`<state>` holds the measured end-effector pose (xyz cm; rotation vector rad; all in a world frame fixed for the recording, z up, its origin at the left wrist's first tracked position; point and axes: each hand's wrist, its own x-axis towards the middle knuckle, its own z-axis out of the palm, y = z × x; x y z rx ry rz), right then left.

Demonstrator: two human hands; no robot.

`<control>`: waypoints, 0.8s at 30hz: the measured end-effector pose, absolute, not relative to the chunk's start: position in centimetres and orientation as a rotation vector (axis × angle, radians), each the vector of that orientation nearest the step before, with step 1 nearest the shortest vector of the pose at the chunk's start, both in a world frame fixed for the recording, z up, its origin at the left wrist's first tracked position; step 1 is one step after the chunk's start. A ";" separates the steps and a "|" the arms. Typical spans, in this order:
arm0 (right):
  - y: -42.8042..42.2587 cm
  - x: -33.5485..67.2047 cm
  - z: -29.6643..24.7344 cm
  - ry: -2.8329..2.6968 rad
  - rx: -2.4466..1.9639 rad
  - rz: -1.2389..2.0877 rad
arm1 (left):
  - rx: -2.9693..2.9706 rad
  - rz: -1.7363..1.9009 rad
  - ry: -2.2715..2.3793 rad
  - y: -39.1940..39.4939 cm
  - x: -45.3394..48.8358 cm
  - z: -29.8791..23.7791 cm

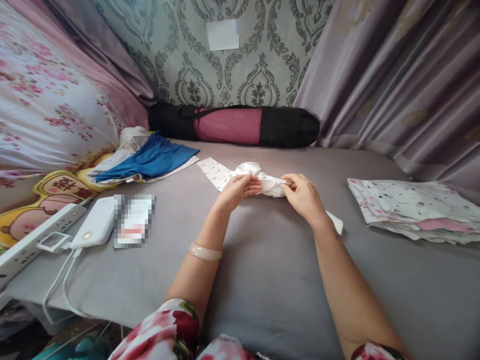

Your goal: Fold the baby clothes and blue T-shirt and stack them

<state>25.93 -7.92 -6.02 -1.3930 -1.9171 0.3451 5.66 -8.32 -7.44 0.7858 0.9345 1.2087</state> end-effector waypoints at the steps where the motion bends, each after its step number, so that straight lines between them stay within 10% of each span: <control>1: -7.8 26.0 -6.1 -1.912 -1.386 0.342 | 0.803 1.228 0.948 -8.4 5.1 -7.4; 24: -6.9 27.1 -6.8 -1.758 -1.372 0.225 | 1.944 0.766 1.811 -8.6 0.0 -9.8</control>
